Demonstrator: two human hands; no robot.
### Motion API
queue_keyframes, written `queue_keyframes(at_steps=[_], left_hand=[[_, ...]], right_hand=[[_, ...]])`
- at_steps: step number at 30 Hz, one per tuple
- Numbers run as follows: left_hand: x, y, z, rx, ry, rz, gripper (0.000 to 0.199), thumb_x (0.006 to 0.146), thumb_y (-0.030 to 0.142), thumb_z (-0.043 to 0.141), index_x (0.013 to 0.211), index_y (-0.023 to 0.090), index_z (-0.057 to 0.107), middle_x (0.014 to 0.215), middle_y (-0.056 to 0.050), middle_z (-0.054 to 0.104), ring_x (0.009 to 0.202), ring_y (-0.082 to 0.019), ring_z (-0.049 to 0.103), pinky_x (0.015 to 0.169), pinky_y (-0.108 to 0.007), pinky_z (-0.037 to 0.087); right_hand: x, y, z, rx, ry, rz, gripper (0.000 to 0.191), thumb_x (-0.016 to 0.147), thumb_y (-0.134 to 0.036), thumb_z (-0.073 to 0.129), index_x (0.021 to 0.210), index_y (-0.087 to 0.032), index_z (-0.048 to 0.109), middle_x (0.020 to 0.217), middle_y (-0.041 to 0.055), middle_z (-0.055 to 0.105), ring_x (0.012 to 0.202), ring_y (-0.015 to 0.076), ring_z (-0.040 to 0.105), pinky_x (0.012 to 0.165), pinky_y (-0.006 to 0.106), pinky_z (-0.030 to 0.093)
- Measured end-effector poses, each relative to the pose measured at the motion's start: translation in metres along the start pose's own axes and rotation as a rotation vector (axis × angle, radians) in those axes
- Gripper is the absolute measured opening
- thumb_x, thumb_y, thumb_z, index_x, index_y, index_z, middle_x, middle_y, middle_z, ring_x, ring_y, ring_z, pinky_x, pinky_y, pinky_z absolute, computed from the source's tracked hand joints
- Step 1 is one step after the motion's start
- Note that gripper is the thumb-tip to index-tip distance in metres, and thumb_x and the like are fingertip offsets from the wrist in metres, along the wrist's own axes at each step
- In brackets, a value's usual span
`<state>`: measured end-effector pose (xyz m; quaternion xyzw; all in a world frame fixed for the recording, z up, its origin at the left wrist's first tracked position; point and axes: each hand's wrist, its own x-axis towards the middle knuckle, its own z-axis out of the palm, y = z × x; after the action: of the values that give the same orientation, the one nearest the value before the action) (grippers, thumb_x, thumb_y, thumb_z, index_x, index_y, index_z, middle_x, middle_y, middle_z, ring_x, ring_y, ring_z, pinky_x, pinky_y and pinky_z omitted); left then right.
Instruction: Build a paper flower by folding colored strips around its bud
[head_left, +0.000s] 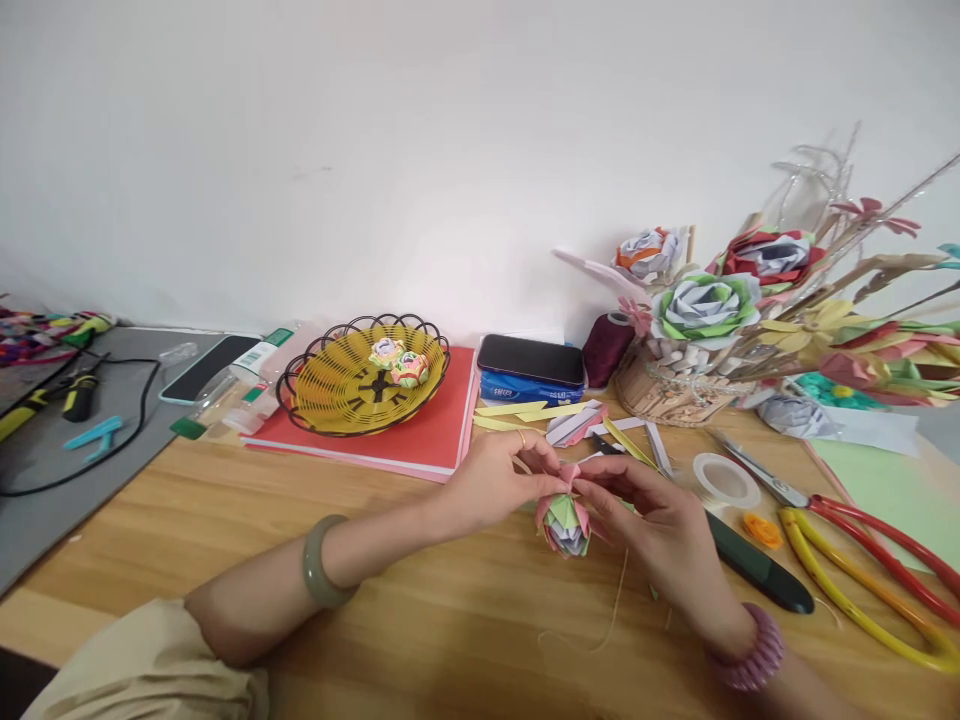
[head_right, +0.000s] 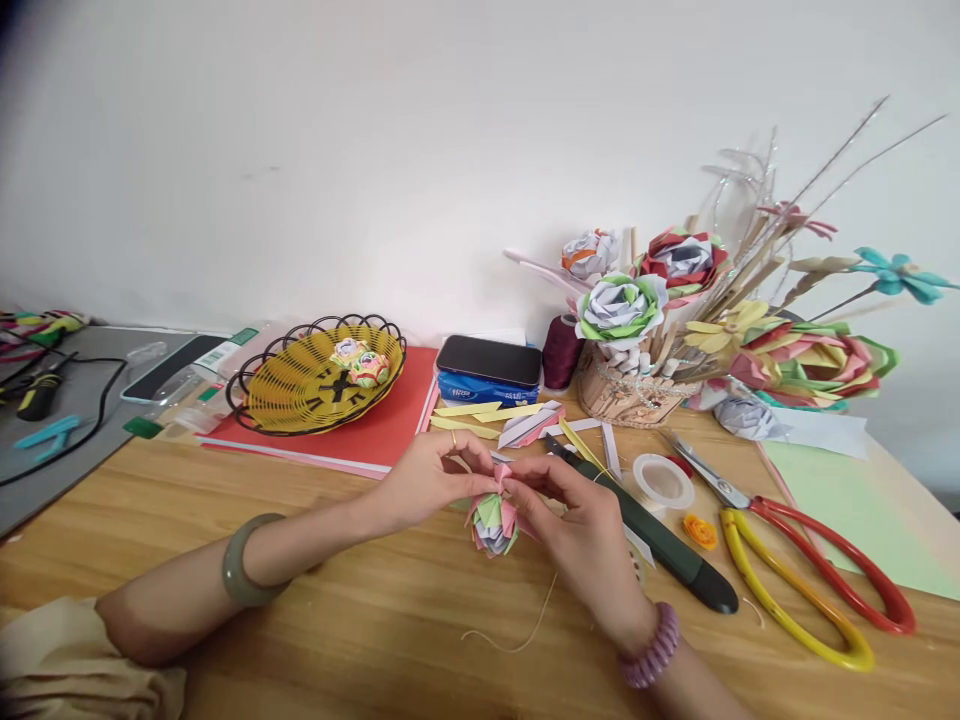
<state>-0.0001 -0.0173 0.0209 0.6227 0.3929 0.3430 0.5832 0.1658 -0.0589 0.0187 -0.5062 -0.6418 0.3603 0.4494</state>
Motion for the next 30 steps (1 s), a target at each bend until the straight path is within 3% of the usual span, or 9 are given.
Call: queue_keyframes(at_steps=[8,11,16,21,26,30], left_hand=[[-0.002,-0.005,0.003,0.024,0.051,0.024,0.022,0.068,0.033,0.065,0.064,0.015,0.052,0.056,0.002,0.059,0.055,-0.011,0.056,0.058,-0.024,0.045],[-0.003,-0.005,0.002,0.139,0.104,0.173,0.022,0.071,0.033,0.063,0.061,0.015,0.054,0.06,0.0,0.059,0.062,-0.012,0.057,0.063,-0.024,0.046],[-0.004,-0.007,-0.002,0.384,0.121,0.538,0.018,0.078,0.029,0.057,0.065,0.016,0.058,0.067,-0.003,0.061,0.067,-0.012,0.057,0.066,-0.024,0.046],[-0.005,-0.009,-0.005,0.475,0.07,0.712,0.018,0.081,0.025,0.051,0.067,0.017,0.058,0.073,-0.005,0.065,0.072,-0.012,0.061,0.067,-0.023,0.048],[-0.004,-0.007,-0.007,0.472,0.036,0.788,0.021,0.082,0.021,0.049,0.063,0.017,0.057,0.077,-0.008,0.068,0.075,-0.013,0.063,0.069,-0.024,0.049],[-0.002,-0.006,-0.008,0.395,-0.032,0.744,0.02,0.081,0.022,0.05,0.064,0.017,0.058,0.078,-0.008,0.068,0.075,-0.013,0.063,0.068,-0.025,0.049]], right_hand=[[-0.003,0.002,0.001,-0.185,0.028,-0.143,0.016,0.079,-0.031,0.06,0.09,-0.02,0.064,0.088,0.0049,0.07,0.078,0.02,0.065,0.073,0.033,0.053],[-0.004,0.004,0.002,-0.234,0.065,-0.186,0.015,0.078,-0.03,0.06,0.089,-0.021,0.064,0.086,0.005,0.07,0.078,0.0209,0.065,0.072,0.034,0.053],[-0.005,0.006,0.002,-0.24,0.09,-0.22,0.013,0.078,-0.029,0.059,0.088,-0.021,0.062,0.083,0.005,0.069,0.074,0.0202,0.064,0.069,0.034,0.053],[-0.005,0.003,0.001,-0.248,0.074,-0.298,0.01,0.078,-0.024,0.06,0.088,-0.023,0.061,0.079,0.0038,0.067,0.073,0.02,0.063,0.066,0.034,0.052],[-0.005,0.001,-0.001,-0.236,0.069,-0.372,0.01,0.076,-0.02,0.063,0.084,-0.024,0.06,0.078,0.0028,0.067,0.075,0.0199,0.063,0.069,0.033,0.051],[-0.004,0.002,-0.001,-0.202,0.015,-0.384,0.006,0.078,-0.018,0.059,0.077,-0.023,0.058,0.079,0.0038,0.065,0.076,0.0196,0.062,0.068,0.033,0.05]])
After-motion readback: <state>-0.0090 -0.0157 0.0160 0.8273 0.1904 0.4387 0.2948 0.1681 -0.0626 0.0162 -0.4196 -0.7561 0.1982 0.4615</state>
